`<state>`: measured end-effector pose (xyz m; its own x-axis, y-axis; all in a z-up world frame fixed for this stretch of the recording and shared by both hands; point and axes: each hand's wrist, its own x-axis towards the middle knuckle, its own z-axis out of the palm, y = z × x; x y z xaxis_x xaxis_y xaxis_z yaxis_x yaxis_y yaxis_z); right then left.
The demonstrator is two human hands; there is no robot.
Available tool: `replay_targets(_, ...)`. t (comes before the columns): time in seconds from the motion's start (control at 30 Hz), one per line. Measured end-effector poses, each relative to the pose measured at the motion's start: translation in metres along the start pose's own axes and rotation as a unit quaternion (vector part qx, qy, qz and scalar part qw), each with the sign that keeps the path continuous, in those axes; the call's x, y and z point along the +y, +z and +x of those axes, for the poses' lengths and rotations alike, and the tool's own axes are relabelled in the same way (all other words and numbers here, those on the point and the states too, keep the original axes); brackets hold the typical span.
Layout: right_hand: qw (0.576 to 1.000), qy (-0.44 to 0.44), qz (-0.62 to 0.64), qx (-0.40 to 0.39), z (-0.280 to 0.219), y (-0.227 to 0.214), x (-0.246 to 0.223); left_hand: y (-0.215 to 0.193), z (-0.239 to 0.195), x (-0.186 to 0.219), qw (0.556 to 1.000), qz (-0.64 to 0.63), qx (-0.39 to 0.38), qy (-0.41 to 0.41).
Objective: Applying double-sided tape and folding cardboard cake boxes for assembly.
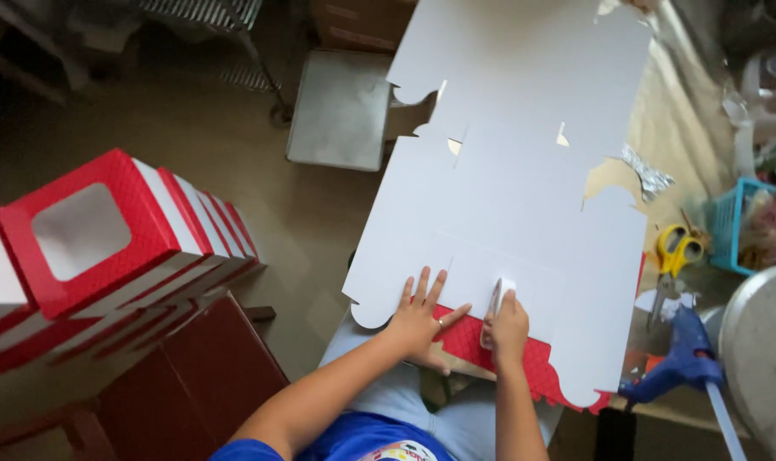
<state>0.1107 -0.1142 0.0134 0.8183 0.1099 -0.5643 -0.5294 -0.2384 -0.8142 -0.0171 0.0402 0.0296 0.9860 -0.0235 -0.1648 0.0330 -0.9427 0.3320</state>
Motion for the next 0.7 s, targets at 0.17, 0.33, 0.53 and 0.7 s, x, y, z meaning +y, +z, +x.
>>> replay_targets(0.17, 0.999, -0.015, -0.003, 0.030, 0.039, 0.018, -0.027, -0.002, 0.000, -0.001, 1.000, 0.008, -0.017, 0.011)
replay_targets(0.33, 0.999, -0.032, -0.003, -0.004, 0.039, 0.012, -0.023, -0.011, -0.002, 0.003, 0.997, 0.038, -0.068, 0.010)
replay_targets(0.53, 0.994, -0.048, -0.082, 0.044, 0.018, -0.006, 0.029, 0.004, 0.003, 0.001, 0.999, 0.033, -0.020, 0.000)
replay_targets(0.7, 0.999, -0.010, -0.024, 0.039, 0.051, 0.012, -0.011, 0.000, 0.005, 0.004, 0.998, 0.031, -0.048, -0.006)
